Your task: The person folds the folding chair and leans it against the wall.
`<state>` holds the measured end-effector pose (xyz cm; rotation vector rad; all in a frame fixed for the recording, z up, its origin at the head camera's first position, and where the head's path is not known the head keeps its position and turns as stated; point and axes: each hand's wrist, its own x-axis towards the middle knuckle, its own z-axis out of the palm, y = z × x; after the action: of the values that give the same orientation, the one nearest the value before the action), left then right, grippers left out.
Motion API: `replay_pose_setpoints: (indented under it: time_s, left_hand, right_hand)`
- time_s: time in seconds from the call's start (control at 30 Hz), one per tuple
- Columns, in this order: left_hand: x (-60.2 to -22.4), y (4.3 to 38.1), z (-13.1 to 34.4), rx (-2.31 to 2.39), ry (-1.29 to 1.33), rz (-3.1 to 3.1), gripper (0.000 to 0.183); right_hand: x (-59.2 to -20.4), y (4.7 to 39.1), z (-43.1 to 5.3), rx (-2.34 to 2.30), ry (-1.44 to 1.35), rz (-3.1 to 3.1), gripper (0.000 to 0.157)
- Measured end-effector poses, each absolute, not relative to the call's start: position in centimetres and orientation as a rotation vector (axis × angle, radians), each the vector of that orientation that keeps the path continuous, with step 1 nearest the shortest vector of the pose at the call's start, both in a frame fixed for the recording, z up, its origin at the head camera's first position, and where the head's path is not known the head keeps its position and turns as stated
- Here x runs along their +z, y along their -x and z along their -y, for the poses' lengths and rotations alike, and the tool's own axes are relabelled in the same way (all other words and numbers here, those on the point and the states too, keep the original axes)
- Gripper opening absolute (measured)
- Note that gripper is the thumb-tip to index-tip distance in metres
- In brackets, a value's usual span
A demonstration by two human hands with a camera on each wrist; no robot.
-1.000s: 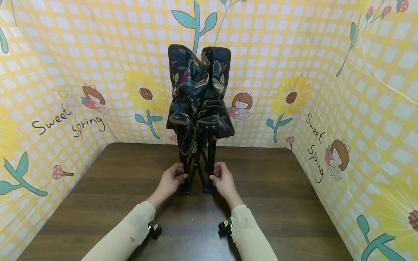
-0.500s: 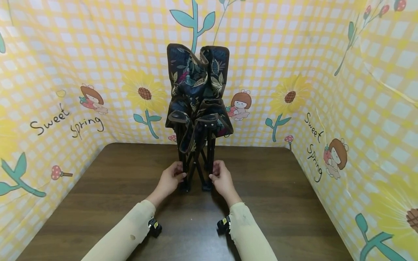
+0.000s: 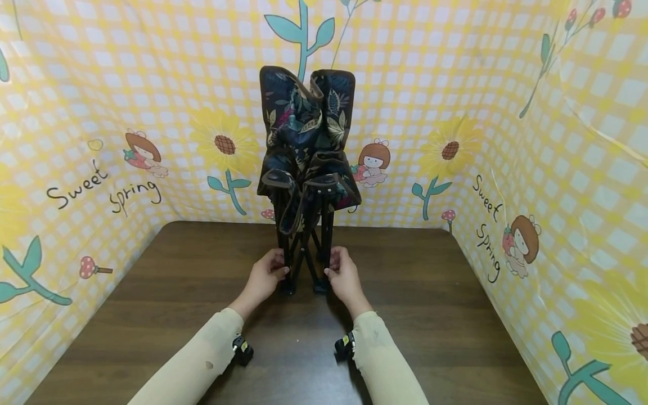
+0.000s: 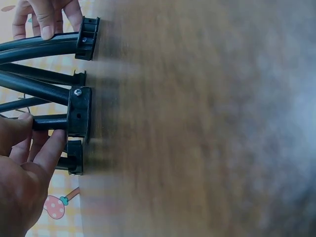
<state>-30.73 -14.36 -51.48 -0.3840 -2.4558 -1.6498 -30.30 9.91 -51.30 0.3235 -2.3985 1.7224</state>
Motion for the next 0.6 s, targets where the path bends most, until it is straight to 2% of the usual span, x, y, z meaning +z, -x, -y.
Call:
replay_pose_setpoints:
  time_s: [0.6]
  left_hand:
    - [-51.8, 31.9, 14.4, -1.624, 0.353, 2.470, 0.037]
  right_hand:
    - [-51.3, 31.1, -9.5, 1.699, -0.312, 2.370, 0.046]
